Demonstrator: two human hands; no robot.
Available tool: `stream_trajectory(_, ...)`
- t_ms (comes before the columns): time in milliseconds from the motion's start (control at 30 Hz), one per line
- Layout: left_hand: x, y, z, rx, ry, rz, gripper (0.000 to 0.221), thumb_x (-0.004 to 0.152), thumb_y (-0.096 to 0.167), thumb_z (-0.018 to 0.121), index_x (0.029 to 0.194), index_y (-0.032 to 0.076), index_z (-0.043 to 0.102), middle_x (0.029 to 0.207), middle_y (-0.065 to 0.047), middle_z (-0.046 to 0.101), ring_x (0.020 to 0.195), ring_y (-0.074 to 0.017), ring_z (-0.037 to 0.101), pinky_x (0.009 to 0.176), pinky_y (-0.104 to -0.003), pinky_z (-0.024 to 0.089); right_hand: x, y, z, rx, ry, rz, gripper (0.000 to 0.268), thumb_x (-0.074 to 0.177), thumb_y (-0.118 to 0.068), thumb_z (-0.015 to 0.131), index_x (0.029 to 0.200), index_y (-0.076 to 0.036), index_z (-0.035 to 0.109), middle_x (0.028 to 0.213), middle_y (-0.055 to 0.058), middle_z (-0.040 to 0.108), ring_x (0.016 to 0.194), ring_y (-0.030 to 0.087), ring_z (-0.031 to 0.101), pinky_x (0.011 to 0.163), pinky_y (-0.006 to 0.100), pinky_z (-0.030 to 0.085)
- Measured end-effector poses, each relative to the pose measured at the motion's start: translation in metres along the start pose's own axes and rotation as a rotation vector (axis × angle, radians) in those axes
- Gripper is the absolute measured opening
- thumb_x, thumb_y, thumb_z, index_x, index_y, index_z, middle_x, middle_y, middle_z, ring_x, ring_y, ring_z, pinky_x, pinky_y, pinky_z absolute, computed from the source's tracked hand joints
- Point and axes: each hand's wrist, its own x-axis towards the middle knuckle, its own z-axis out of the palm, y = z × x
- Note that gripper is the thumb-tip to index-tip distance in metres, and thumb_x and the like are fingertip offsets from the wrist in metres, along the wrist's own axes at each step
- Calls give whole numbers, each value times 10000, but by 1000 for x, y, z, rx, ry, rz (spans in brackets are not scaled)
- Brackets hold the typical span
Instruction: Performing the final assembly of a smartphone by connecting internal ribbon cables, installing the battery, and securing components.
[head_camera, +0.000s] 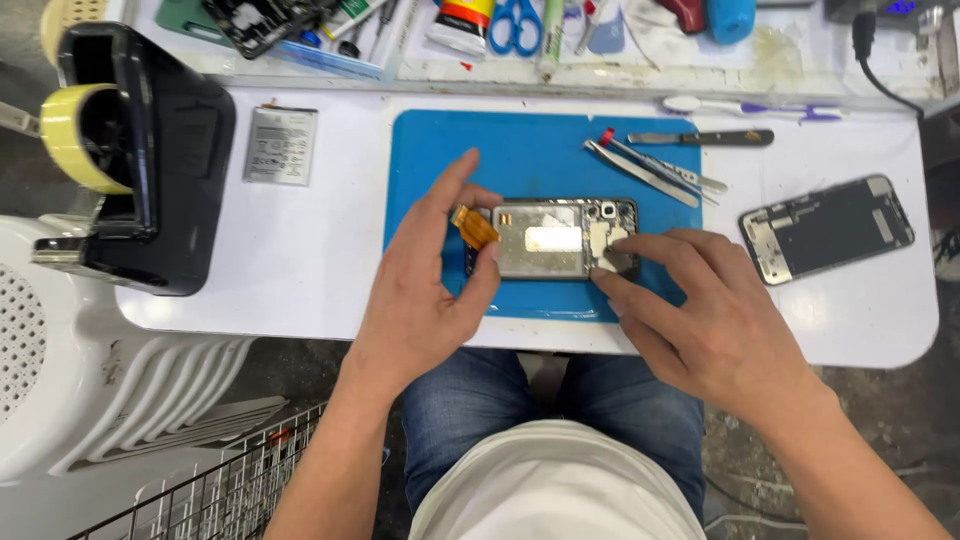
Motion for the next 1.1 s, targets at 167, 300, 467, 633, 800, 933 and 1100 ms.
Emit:
stream_trajectory(167, 0, 1, -2, 15, -27, -21, 591, 1068, 126, 548, 1592, 70, 281, 1347, -101, 616, 1278, -284, 600, 1072, -450, 511, 1, 4, 3, 70, 3, -1, 229, 1007, -173, 614, 1227, -144, 671, 1303, 141, 618, 1050, 373, 611, 885, 509, 500)
stream_trajectory(300, -2, -1, -3, 26, -36, -10, 586, 1097, 198, 538, 1603, 91, 264, 1343, -76, 617, 1230, -281, 617, 1016, -456, 539, 5, 7, 2, 77, -33, -14, 232, 992, -175, 619, 1215, -157, 679, 1306, 159, 619, 1080, 389, 620, 888, 526, 515)
stream_trajectory(467, -7, -11, 3, 94, -10, 67, 590, 1097, 262, 568, 1597, 102, 299, 1321, -58, 639, 1243, -255, 630, 1060, -443, 526, 11, 6, 1, 151, 52, -18, 179, 979, -146, 646, 1131, -74, 709, 1212, 193, 663, 1060, 377, 652, 874, 502, 512)
stream_trajectory(633, -8, -10, -1, 139, -16, 122, 552, 1095, 253, 586, 1575, 103, 358, 1287, -53, 656, 1208, -246, 640, 1047, -425, 521, 9, -2, 14, 99, 92, -1, 127, 962, -126, 677, 1077, -86, 715, 1184, 161, 679, 1005, 372, 652, 868, 488, 539)
stream_trajectory(800, 0, -15, -2, 221, 123, 30, 475, 952, 286, 746, 1367, 94, 618, 1346, -83, 681, 1256, -274, 623, 1093, -416, 437, 10, 2, 7, 217, 213, -62, 158, 1001, -156, 634, 1095, -54, 710, 1143, 150, 676, 970, 363, 649, 871, 465, 515)
stream_trajectory(933, -2, -62, -49, 805, 275, 147, 461, 1053, 251, 772, 1356, -85, 683, 1273, -283, 727, 1128, -460, 684, 1007, -539, 500, 2, 7, 8, 157, 254, -45, 161, 1023, -156, 634, 1128, -53, 699, 1131, 146, 670, 995, 334, 651, 901, 448, 531)
stream_trajectory(1100, -41, -191, -77, 1250, 203, -116, 391, 1323, 472, 773, 1419, 95, 741, 1159, -87, 750, 1010, -266, 749, 871, -329, 577, -2, 5, 14, 249, 283, -11, 127, 1057, -176, 611, 1054, -82, 695, 1132, 125, 663, 1020, 340, 621, 872, 455, 503)
